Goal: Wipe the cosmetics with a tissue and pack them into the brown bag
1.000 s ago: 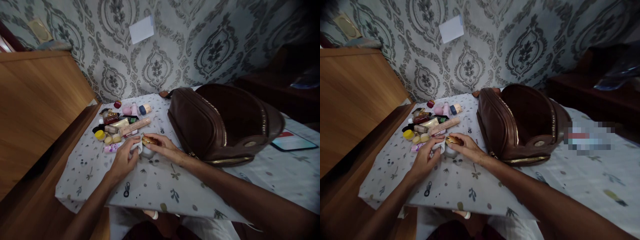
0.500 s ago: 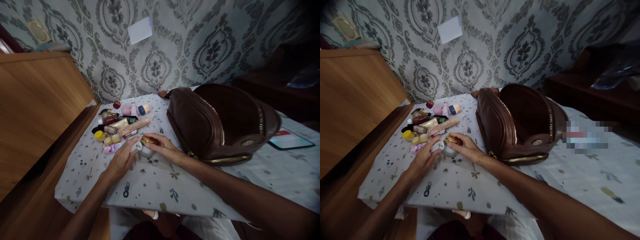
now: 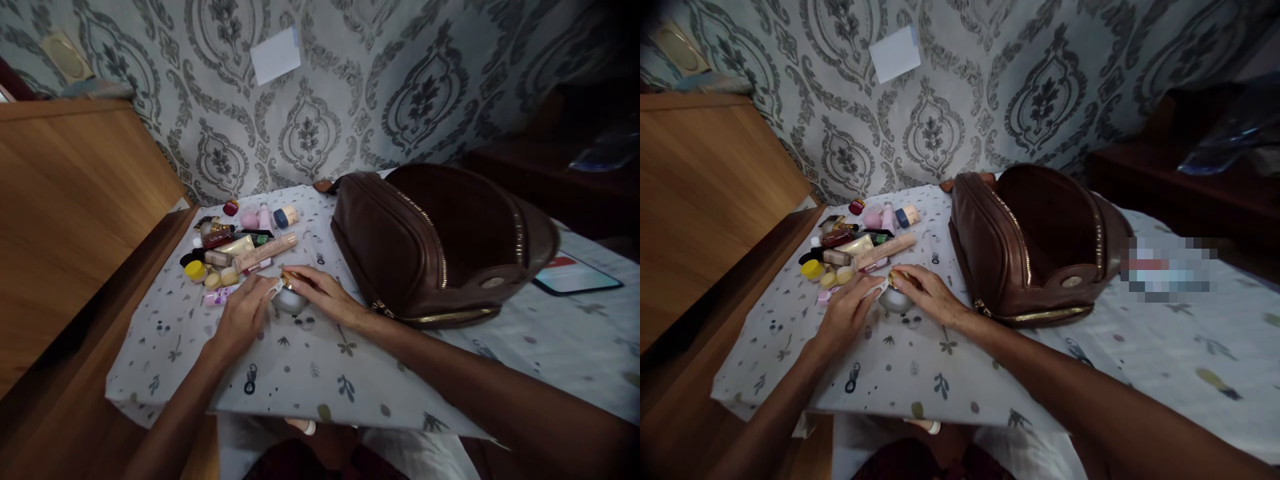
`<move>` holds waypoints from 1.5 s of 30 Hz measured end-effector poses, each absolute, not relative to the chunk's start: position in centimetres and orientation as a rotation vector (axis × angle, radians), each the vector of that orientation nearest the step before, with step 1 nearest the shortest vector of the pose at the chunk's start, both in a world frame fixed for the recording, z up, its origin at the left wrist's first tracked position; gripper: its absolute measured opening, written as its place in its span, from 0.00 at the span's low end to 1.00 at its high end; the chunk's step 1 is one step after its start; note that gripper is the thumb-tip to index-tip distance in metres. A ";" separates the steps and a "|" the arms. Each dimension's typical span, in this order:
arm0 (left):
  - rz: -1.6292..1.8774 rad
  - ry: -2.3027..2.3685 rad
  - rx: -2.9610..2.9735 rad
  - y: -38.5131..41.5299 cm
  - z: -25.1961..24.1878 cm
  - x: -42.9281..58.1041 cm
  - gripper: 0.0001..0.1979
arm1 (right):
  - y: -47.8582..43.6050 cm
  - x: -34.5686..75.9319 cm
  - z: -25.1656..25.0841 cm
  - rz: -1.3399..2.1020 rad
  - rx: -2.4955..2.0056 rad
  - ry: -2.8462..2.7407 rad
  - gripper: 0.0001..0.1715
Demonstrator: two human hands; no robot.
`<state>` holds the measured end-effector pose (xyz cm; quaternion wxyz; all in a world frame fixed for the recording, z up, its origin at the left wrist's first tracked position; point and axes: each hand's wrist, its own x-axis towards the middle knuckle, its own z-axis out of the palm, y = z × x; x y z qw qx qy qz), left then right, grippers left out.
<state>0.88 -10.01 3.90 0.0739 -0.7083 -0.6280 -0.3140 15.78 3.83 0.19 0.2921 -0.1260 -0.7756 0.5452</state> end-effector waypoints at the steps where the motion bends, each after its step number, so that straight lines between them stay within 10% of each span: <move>1: -0.940 -1.894 -2.130 -10.1 3.9 0.9 0.12 | 3.8 15.8 0.3 1.450 -0.353 -2.073 0.24; 45: -0.994 -1.964 -2.068 -9.2 4.1 1.2 0.13 | 3.7 15.9 0.5 1.633 -0.444 -1.914 0.28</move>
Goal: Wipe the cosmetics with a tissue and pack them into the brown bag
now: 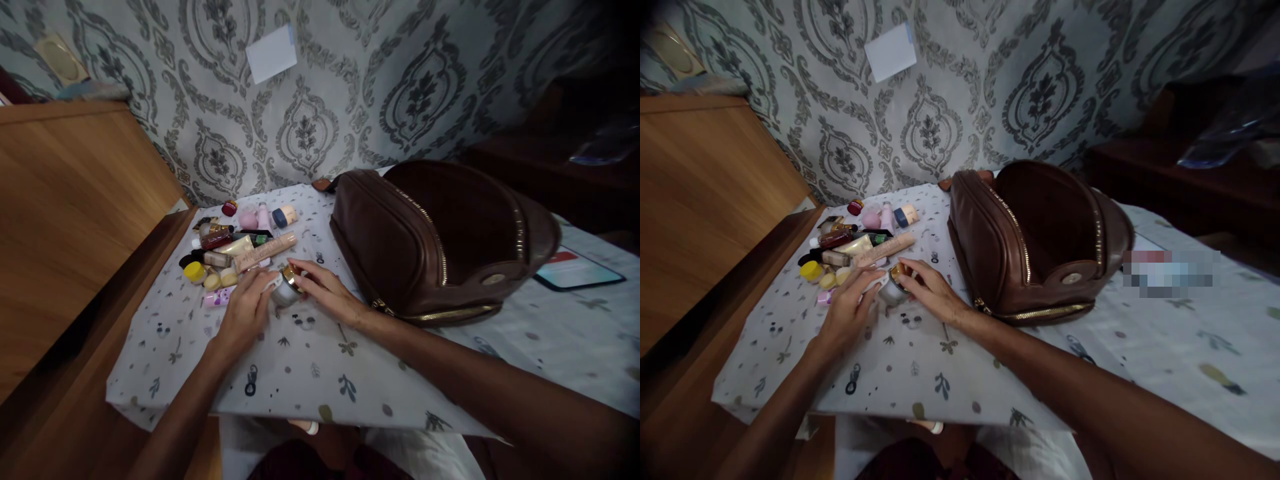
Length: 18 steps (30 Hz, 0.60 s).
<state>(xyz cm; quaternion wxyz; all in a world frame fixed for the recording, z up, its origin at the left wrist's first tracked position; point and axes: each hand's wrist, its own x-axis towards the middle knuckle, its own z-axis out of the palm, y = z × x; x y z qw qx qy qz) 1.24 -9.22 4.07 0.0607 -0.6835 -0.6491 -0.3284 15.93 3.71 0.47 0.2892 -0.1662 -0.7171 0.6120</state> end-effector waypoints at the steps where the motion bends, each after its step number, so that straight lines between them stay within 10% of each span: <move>1: -1.004 -1.966 -2.079 -9.1 4.2 1.1 0.13 | 3.7 15.9 0.4 1.623 -0.425 -1.925 0.30; 18: -1.011 -1.939 -2.146 -8.0 4.4 0.4 0.13 | 3.5 15.9 0.6 1.456 -0.541 -1.929 0.22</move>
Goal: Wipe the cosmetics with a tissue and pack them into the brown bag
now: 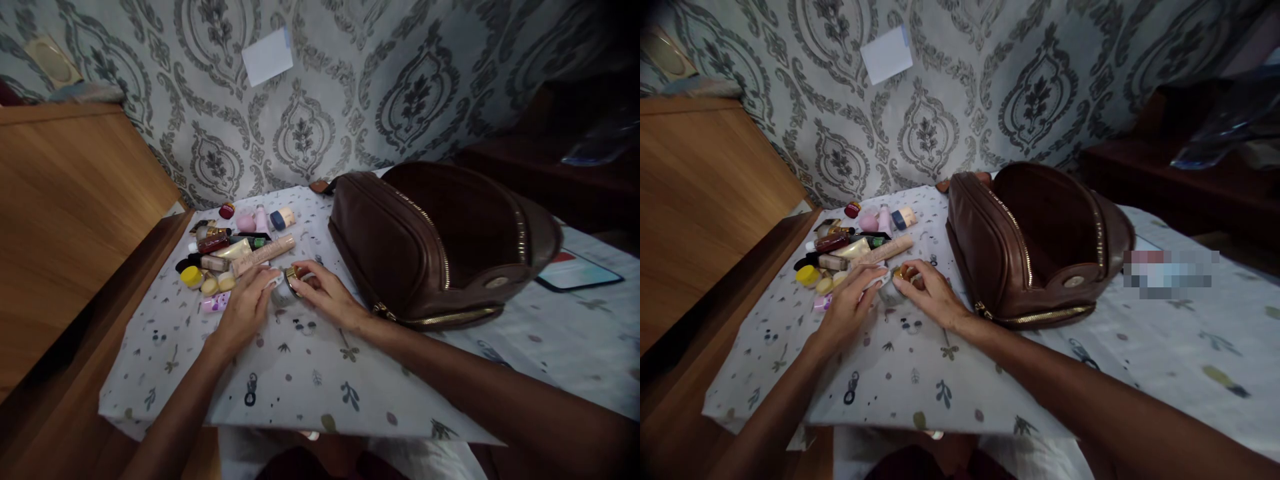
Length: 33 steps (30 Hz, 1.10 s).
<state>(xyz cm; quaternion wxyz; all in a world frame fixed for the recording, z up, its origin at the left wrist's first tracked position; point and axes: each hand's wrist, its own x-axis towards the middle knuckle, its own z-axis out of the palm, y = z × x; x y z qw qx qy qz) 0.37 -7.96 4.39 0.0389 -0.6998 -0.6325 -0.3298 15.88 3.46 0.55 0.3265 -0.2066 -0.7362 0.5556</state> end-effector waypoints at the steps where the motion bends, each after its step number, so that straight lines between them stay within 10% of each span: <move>1: -1.002 -1.947 -2.158 -7.8 4.6 0.1 0.13 | 3.5 15.9 0.5 1.490 -0.533 -1.920 0.24; 33: -1.138 -1.962 -2.143 -7.4 3.6 -0.7 0.13 | 3.7 16.0 -0.2 1.258 -0.525 -2.013 0.26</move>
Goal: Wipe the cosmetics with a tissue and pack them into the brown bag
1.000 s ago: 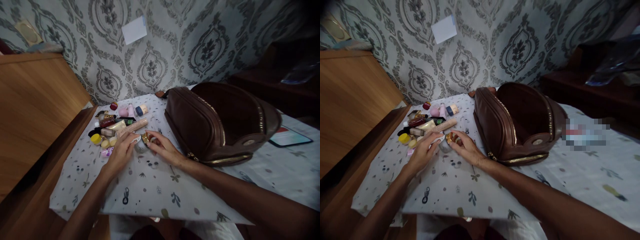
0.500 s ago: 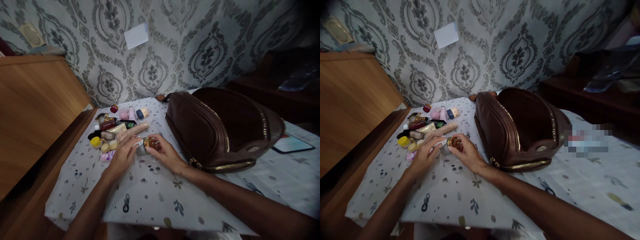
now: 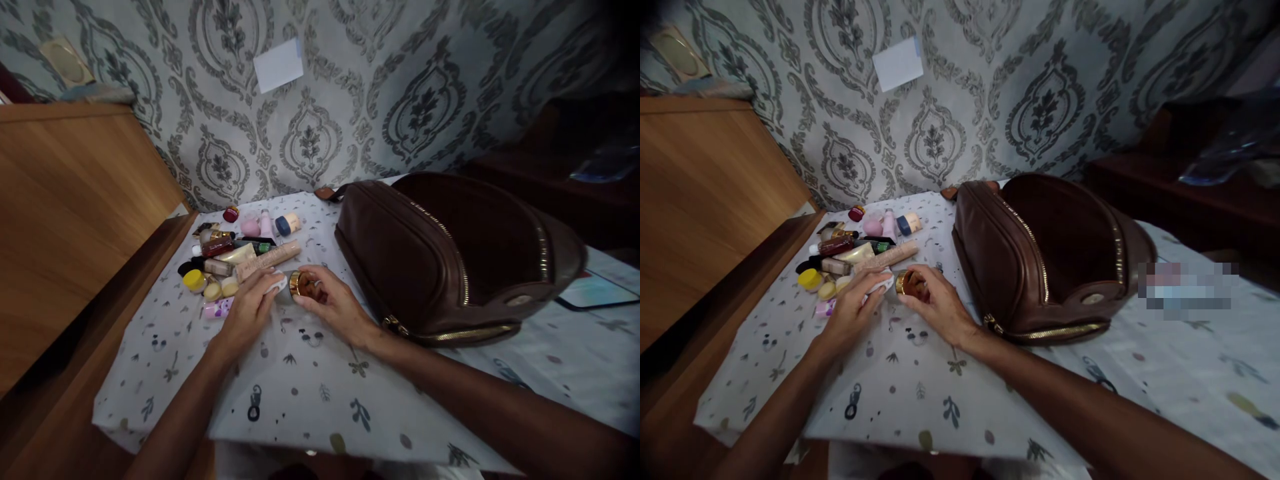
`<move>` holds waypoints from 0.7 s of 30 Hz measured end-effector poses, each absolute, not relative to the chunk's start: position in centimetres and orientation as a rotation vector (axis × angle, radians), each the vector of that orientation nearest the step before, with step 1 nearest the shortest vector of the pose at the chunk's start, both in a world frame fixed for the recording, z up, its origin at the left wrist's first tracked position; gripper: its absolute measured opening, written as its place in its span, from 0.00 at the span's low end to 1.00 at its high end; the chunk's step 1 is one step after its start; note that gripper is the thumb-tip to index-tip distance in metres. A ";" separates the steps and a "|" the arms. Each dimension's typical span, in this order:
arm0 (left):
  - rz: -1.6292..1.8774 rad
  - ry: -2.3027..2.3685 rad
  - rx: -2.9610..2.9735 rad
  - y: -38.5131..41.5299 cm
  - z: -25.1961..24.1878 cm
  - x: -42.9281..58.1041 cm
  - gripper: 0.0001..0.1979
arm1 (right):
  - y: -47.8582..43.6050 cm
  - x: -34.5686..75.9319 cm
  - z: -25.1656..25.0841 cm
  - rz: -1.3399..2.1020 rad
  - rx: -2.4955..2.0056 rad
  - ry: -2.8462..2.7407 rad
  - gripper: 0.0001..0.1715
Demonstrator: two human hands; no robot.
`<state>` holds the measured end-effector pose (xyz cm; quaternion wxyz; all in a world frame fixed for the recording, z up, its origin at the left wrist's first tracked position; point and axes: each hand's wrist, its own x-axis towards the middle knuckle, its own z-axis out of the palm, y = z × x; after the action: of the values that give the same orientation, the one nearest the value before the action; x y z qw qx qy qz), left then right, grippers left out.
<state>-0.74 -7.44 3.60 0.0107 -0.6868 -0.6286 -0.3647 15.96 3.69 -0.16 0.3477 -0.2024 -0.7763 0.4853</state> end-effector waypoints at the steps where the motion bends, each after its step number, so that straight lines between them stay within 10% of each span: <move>1: -1.134 -1.949 -2.150 -7.4 3.6 -0.7 0.13 | 3.7 16.0 -0.1 1.292 -0.543 -1.989 0.26; 21: -1.071 -1.981 -2.157 -7.8 4.2 -0.7 0.13 | 3.3 16.2 0.2 1.286 -0.417 -2.082 0.27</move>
<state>-0.70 -7.85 4.25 0.0117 -0.6917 -0.6352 -0.3434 16.18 3.33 0.17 0.3237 -0.1588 -0.7935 0.4902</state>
